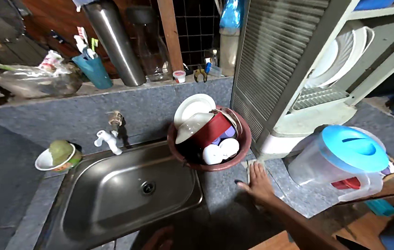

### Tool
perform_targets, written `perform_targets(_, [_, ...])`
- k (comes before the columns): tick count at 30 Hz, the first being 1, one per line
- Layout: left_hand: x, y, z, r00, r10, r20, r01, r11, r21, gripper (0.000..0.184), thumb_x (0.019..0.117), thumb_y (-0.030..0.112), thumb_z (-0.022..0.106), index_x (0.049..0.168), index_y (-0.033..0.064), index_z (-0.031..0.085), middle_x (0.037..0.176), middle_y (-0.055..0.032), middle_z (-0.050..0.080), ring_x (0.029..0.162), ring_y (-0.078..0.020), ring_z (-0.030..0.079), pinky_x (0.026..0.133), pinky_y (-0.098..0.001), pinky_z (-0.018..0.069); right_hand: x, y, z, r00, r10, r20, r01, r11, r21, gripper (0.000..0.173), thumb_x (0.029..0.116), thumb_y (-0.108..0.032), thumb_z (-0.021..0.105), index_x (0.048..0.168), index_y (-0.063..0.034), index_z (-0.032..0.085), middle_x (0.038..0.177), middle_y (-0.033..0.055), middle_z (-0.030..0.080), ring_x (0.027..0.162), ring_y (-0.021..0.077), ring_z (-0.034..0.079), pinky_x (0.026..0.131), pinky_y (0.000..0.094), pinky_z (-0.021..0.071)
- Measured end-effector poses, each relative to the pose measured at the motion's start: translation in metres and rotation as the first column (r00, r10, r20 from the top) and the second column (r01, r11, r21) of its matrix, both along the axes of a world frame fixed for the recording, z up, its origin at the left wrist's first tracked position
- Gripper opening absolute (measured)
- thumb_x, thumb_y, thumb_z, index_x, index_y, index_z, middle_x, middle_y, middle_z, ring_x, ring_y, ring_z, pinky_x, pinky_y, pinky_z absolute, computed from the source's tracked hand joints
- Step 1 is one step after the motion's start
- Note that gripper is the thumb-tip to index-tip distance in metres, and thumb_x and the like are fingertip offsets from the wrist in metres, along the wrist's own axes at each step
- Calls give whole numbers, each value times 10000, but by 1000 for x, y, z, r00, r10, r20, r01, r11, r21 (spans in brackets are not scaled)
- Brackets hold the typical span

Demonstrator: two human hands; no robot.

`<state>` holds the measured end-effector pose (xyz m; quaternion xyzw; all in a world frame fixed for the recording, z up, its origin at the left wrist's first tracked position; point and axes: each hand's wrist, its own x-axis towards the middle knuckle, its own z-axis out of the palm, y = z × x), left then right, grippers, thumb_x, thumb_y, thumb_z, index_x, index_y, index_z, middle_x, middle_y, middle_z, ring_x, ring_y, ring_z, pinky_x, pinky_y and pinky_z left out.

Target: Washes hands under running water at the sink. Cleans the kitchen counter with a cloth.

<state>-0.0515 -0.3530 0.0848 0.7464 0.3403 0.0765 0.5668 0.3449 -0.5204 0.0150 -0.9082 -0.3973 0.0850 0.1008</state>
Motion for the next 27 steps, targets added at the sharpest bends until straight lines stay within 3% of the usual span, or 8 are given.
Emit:
perform_targets(5, [74,10,-7,982,89,167,-43,964,-262,572,1037,205,538,1551,42,350,1427,-147,563,1173,-239,646,954,-407,570,-89,51,-10,991,129,-22,-124,980,153,1071,934,-828,270,1615,-1,243,1670,271,188,1562,430,159,1266,592,157])
perform_targets(9, [142,13,-5,946,212,246,-87,895,-437,511,1075,140,446,1561,71,305,1422,-162,550,1076,-245,681,876,-410,593,-127,-2,-17,964,267,3,-254,912,323,472,1077,-329,411,1485,-148,562,1593,131,446,1510,302,367,1221,544,315])
perform_targets(15, [143,11,-1,968,110,225,2,894,-448,392,1067,117,347,1428,-1,441,1244,-106,636,965,-177,697,835,-351,598,-16,-114,1,984,-178,-29,178,984,-13,640,1094,-408,246,1642,-80,202,1710,176,125,1590,341,88,1270,578,110])
perform_targets(20, [175,-29,2,958,-61,282,192,865,-464,359,1059,169,419,1369,8,505,1234,-100,674,1015,-188,709,846,-356,604,-6,-45,9,956,-269,-119,270,963,-3,668,1092,-408,263,1647,-59,135,1709,219,43,1588,381,22,1283,555,73])
perform_targets(22, [217,-71,25,910,-223,351,376,800,-467,397,1022,174,465,1374,4,534,1292,-138,654,1128,-258,672,910,-435,583,-44,-16,18,954,-231,-190,249,965,78,649,1076,-350,365,1625,-29,233,1700,201,156,1587,341,109,1287,526,112])
perform_targets(24, [268,-120,50,832,-422,359,550,712,-436,425,1020,191,555,1414,34,525,1369,-123,604,1232,-238,605,991,-439,538,-92,6,41,906,-331,-264,380,911,162,510,1003,-206,576,1450,34,523,1552,163,485,1490,267,390,1250,421,271])
perform_targets(26, [323,-171,63,757,-593,274,653,664,-364,614,1016,342,619,1531,70,425,1520,-144,491,1387,-258,491,1120,-487,438,-108,-2,41,977,-197,-86,214,921,326,349,989,-129,562,1243,69,696,1310,225,675,1300,341,605,1162,405,409])
perform_targets(27, [349,-195,64,731,-641,233,680,656,-327,728,994,440,636,1570,81,373,1564,-164,444,1431,-285,447,1160,-509,389,-112,-15,66,976,-103,-190,151,953,261,342,1032,-103,511,1282,73,663,1330,226,662,1312,327,592,1174,381,378])
